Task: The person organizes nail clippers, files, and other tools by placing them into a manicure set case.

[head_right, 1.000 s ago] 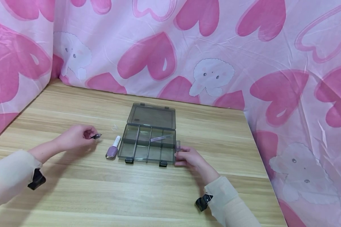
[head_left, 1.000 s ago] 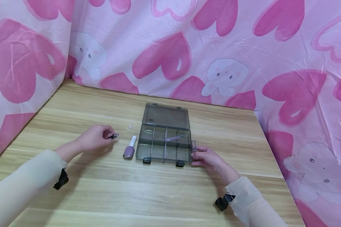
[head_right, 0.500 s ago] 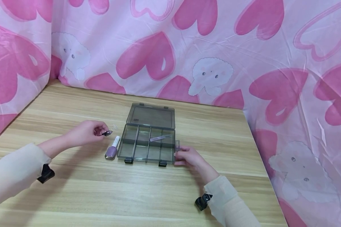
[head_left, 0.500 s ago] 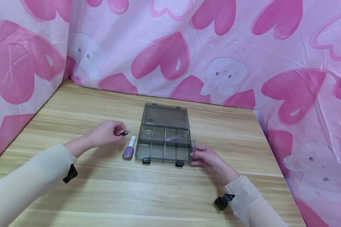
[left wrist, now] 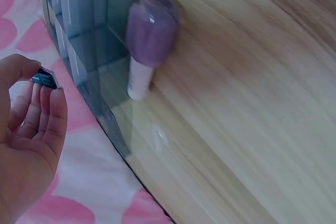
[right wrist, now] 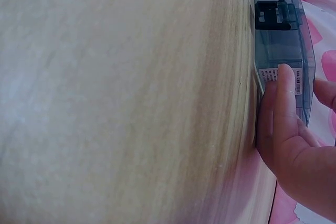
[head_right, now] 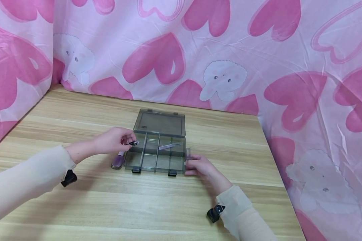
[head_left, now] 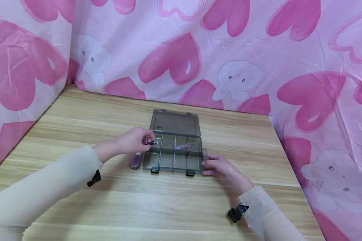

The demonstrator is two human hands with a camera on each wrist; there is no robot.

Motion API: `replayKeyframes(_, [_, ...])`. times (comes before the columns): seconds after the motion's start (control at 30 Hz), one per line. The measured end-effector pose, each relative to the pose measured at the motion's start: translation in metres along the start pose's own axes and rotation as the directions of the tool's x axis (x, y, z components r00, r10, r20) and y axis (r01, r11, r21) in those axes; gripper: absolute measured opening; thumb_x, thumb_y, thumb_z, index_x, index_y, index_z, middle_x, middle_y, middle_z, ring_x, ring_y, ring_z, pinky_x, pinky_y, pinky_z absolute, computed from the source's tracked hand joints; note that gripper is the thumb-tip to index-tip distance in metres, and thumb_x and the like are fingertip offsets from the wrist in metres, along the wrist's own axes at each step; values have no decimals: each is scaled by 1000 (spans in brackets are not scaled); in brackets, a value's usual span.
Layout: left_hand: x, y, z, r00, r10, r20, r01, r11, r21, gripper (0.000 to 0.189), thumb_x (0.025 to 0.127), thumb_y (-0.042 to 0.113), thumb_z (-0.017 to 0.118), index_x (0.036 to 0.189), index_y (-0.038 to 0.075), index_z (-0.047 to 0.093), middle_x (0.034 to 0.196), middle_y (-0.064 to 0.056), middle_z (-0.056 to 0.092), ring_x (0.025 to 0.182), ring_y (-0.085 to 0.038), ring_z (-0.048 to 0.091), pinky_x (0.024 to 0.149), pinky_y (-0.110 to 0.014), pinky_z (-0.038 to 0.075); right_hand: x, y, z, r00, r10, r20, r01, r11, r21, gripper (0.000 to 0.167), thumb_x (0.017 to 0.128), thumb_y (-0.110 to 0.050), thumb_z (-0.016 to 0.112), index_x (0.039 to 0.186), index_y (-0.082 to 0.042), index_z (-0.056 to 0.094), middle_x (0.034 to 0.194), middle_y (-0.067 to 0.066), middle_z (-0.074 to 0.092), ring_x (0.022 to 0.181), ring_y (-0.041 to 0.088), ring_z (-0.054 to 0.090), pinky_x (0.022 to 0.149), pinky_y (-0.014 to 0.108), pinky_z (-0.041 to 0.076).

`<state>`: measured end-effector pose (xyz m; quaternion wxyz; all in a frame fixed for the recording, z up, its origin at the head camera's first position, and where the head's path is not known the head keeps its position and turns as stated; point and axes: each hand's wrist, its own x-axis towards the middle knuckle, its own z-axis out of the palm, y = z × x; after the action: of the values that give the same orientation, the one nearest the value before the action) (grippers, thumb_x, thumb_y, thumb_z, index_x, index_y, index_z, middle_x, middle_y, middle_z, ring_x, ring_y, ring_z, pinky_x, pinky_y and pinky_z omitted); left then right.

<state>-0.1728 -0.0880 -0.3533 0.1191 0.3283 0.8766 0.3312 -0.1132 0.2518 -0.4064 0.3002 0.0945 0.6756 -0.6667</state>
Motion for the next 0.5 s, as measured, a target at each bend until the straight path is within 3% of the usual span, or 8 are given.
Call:
replayKeyframes(0.27, [16, 16, 12, 999, 26, 47, -26, 1000, -3, 13, 78, 4, 65, 91, 5, 62, 79, -1, 61, 73, -11, 53, 67, -24, 47, 0, 1, 0, 1000, 6, -3, -6, 1000, 3, 61, 87, 1, 48, 141, 12, 22, 93, 4, 52, 76, 11, 61, 75, 29, 57])
replayKeyframes(0.5, [27, 24, 26, 998, 1, 62, -1, 1000, -13, 14, 78, 3, 64, 92, 3, 63, 78, -1, 59, 67, -9, 49, 64, -21, 45, 0, 0, -1, 1000, 10, 2, -10, 1000, 0, 65, 86, 2, 48, 143, 12, 18, 90, 3, 51, 77, 10, 59, 76, 28, 56])
